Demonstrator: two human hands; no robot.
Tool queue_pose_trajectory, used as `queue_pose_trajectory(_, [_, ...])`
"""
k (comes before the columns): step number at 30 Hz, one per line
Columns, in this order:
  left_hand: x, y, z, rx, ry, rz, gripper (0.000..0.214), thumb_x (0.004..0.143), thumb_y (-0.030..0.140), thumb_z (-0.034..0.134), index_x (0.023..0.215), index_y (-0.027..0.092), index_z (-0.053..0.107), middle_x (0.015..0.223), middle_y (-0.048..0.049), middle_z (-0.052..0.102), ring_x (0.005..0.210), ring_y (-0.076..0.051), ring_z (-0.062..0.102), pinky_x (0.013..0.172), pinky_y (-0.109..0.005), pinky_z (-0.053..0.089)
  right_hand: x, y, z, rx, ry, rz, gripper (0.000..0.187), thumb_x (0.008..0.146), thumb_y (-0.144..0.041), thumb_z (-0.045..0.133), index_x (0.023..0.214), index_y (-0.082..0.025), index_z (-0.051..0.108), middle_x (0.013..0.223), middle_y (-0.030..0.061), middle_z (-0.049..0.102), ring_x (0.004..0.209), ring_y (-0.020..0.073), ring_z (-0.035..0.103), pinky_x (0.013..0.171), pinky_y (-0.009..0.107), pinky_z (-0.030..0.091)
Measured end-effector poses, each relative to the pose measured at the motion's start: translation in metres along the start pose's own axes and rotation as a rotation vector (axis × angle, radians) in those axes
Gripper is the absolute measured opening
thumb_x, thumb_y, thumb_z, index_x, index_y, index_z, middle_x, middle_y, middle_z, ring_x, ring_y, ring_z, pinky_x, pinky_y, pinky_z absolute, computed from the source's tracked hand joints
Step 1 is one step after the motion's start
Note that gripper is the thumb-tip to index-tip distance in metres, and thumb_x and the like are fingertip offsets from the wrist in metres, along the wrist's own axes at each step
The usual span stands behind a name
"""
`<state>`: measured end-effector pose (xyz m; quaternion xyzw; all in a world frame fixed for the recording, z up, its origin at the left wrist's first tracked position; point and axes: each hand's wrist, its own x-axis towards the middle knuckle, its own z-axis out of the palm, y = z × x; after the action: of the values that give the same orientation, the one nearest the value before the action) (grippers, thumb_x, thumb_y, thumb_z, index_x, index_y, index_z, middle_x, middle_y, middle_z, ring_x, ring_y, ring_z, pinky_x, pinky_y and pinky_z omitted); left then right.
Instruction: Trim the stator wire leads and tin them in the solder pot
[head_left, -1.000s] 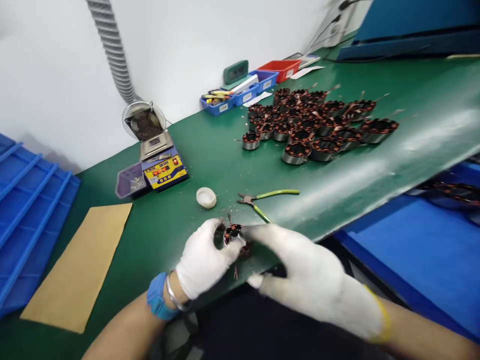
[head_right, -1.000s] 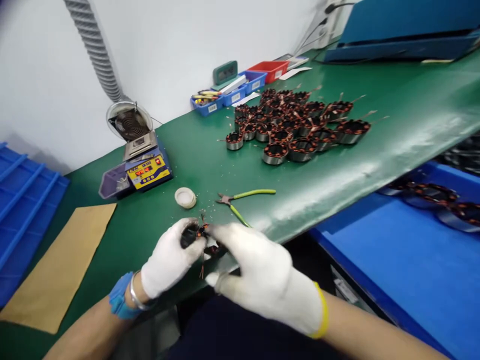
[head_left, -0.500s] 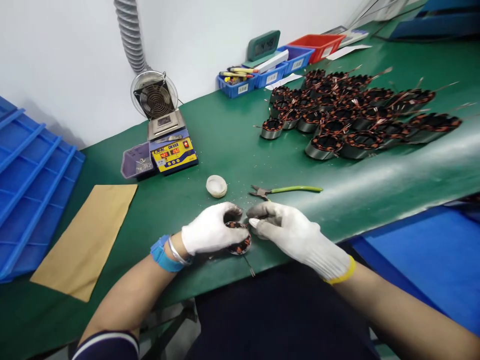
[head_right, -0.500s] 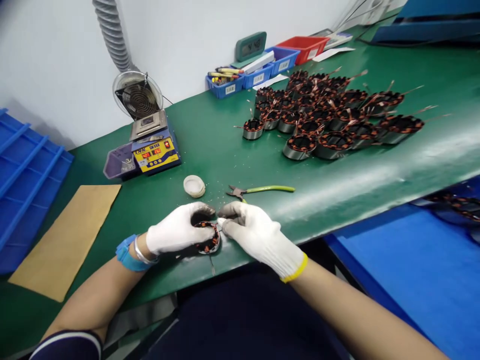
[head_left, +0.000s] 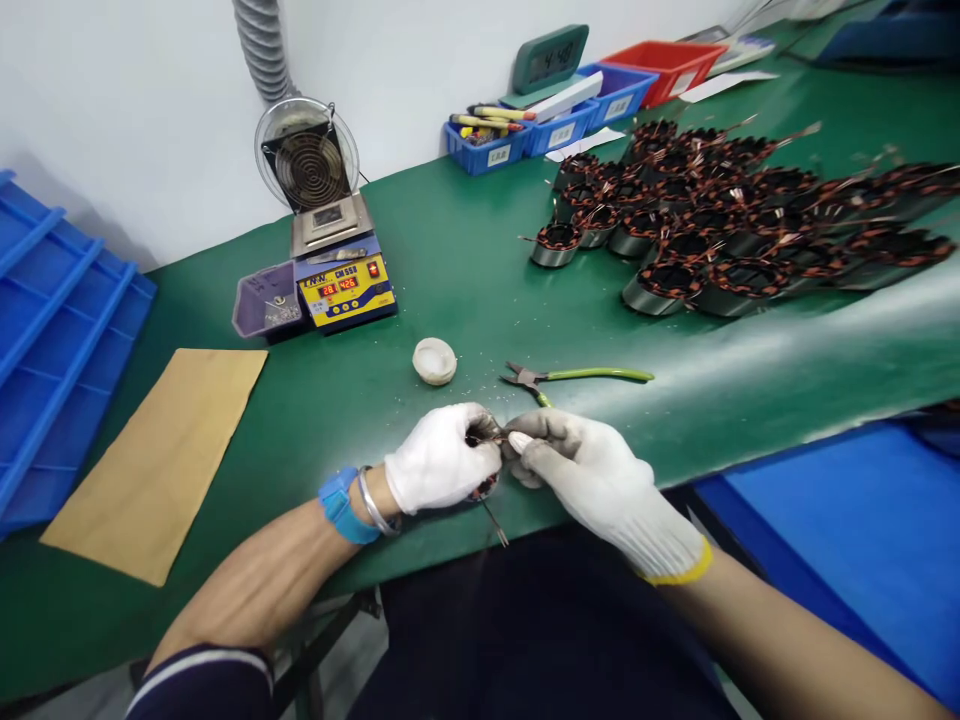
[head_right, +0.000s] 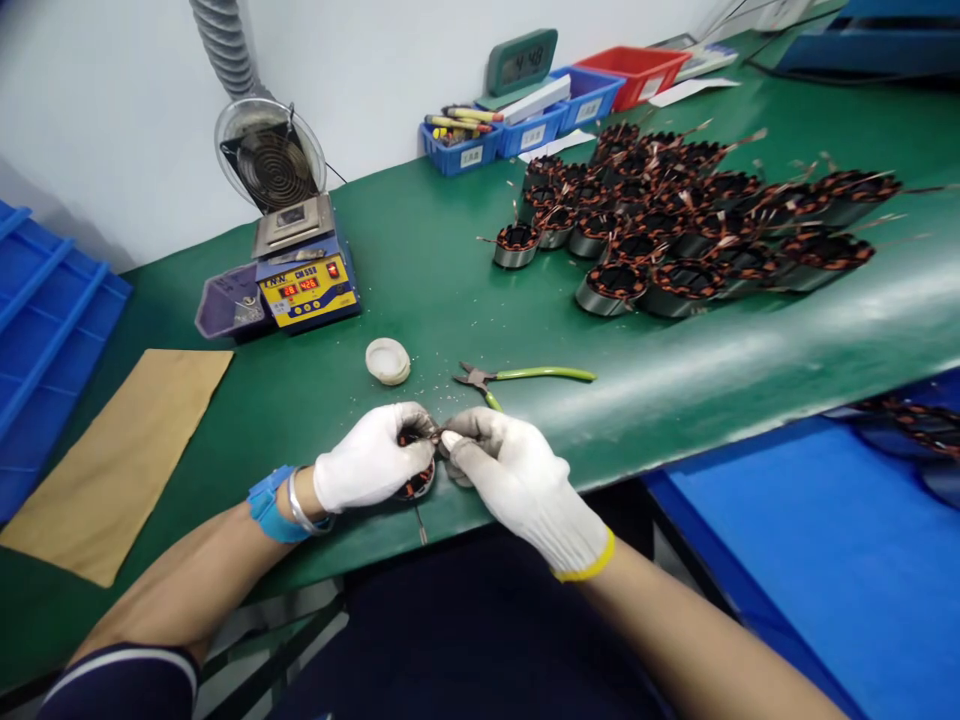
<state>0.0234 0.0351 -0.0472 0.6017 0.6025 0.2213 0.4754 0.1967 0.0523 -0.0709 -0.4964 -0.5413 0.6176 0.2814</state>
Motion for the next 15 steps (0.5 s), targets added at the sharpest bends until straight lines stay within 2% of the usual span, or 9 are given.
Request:
queue_pose_trajectory(3, [0.0, -0.004, 0.003, -0.012, 0.011, 0.076, 0.006, 0.081, 0.02, 0.055, 0.075, 0.019, 0.056, 0.068, 0.0019, 0.06, 0.064, -0.014, 0.053, 0.06, -0.025, 0.043, -0.003, 0.007, -0.002, -0.054, 0.004, -0.032, 0.029, 0.078, -0.048, 0.065, 0.085, -0.019, 0.065, 0.061, 0.0019, 0.064, 0.055, 0.0168, 0.059, 0.053, 0.03, 0.051])
queue_pose_trajectory(6, [0.001, -0.007, 0.003, -0.017, 0.025, 0.128, 0.008, 0.083, 0.021, 0.053, 0.075, 0.019, 0.055, 0.069, 0.002, 0.06, 0.065, -0.013, 0.053, 0.062, -0.025, 0.043, -0.008, 0.017, -0.007, -0.289, 0.047, -0.171, 0.023, 0.088, -0.042, 0.058, 0.088, -0.021, 0.068, 0.072, 0.0038, 0.071, 0.064, 0.0192, 0.066, 0.061, 0.032, 0.055])
queue_pose_trajectory(8, [0.001, -0.009, 0.003, -0.029, 0.028, 0.139, 0.008, 0.083, 0.021, 0.053, 0.076, 0.019, 0.056, 0.07, 0.0021, 0.06, 0.066, -0.013, 0.054, 0.064, -0.025, 0.044, -0.01, 0.022, -0.015, -0.518, 0.113, -0.385, 0.019, 0.092, -0.035, 0.054, 0.092, -0.022, 0.069, 0.082, 0.0048, 0.074, 0.072, 0.0204, 0.069, 0.067, 0.034, 0.058])
queue_pose_trajectory(11, [0.001, -0.011, 0.004, -0.025, 0.029, 0.16, 0.009, 0.084, 0.023, 0.052, 0.078, 0.019, 0.056, 0.071, 0.0019, 0.06, 0.067, -0.014, 0.055, 0.066, -0.026, 0.046, -0.006, 0.018, -0.029, -0.806, 0.178, -0.9, 0.021, 0.092, -0.025, 0.057, 0.108, -0.021, 0.069, 0.102, 0.011, 0.075, 0.093, 0.0255, 0.072, 0.081, 0.039, 0.06])
queue_pose_trajectory(13, [0.001, -0.013, 0.005, -0.018, 0.029, 0.185, 0.008, 0.084, 0.022, 0.052, 0.079, 0.019, 0.056, 0.074, 0.0011, 0.062, 0.069, -0.014, 0.056, 0.07, -0.027, 0.047, 0.001, 0.009, -0.038, -0.976, 0.128, -1.185, 0.029, 0.091, -0.018, 0.058, 0.119, -0.02, 0.068, 0.113, 0.0143, 0.073, 0.109, 0.0298, 0.067, 0.095, 0.048, 0.055])
queue_pose_trajectory(15, [0.002, -0.013, 0.006, -0.014, 0.04, 0.209, 0.006, 0.084, 0.02, 0.052, 0.079, 0.018, 0.056, 0.076, 0.0002, 0.063, 0.073, -0.015, 0.058, 0.072, -0.027, 0.048, 0.01, -0.003, -0.043, -1.147, 0.032, -1.317, 0.033, 0.093, -0.011, 0.053, 0.12, -0.02, 0.069, 0.116, 0.0142, 0.072, 0.113, 0.0303, 0.065, 0.101, 0.052, 0.05])
